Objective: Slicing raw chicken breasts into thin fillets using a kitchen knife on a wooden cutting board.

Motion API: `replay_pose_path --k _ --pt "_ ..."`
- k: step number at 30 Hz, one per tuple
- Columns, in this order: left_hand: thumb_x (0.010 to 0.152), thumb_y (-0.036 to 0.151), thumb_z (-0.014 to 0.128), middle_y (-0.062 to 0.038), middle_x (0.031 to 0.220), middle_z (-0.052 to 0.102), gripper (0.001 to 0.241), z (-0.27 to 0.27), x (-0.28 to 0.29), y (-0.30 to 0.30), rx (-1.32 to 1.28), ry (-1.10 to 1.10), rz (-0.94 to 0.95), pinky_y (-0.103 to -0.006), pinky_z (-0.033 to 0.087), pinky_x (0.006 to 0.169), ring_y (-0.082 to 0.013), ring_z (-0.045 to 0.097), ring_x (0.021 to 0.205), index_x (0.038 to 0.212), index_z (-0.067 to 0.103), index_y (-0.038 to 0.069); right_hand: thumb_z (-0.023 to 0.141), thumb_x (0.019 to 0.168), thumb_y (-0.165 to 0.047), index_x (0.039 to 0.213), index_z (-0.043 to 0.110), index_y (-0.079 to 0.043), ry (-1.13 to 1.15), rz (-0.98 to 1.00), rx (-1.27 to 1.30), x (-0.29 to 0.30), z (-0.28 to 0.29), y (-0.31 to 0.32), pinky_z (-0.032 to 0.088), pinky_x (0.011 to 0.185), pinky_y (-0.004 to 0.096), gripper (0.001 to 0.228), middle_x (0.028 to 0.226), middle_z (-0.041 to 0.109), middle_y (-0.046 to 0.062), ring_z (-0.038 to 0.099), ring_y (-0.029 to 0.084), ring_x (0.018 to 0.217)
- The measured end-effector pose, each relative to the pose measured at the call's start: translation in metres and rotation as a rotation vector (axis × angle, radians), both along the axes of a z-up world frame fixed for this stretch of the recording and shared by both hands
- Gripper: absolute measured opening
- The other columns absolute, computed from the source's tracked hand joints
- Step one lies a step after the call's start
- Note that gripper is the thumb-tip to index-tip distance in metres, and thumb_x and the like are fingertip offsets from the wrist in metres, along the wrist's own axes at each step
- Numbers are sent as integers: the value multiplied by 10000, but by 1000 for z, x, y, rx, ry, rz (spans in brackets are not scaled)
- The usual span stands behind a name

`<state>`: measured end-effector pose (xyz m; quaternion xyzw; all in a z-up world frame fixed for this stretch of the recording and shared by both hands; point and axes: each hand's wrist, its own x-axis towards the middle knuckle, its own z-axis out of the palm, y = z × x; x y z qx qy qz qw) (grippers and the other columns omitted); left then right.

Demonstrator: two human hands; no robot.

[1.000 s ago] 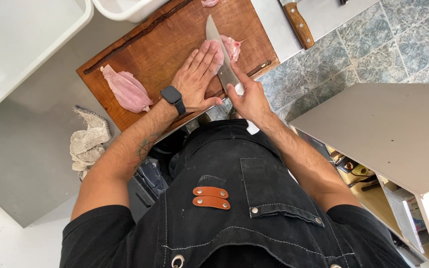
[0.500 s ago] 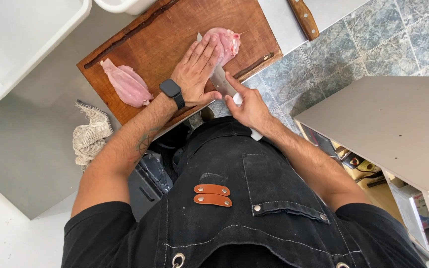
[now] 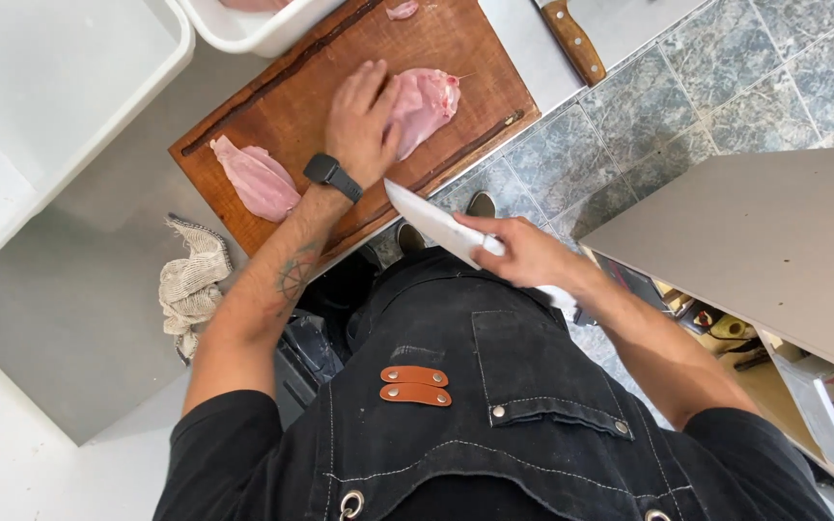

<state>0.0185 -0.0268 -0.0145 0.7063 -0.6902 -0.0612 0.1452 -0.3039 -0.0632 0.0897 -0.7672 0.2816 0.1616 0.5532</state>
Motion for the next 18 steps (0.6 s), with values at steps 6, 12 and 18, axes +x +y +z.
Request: replay_pose_path --k 6,12,18 --pt "744 -10 518 -45 866 869 398 1 32 -18 -103 564 629 -408 604 710 -245 796 793 909 861 108 619 1024 -269 1663 431 -226 -138 -108 -103 -18 -6 -9 372 399 337 668 1551 658 75 424 141 395" --pt "739 267 880 15 813 829 174 38 15 -8 111 617 773 -402 542 586 -146 705 696 855 837 144 539 1084 -297 1698 397 -162 -112 -232 -174 35 -2 0 347 356 336 645 943 848 68 334 115 338" --pt "840 245 868 -1 924 819 201 34 6 5 -134 812 885 -337 628 709 -133 731 805 962 782 110 535 1043 -306 1696 413 -198 -55 -281 -213 61 -10 7 548 561 397 673 1143 842 91 512 175 390"
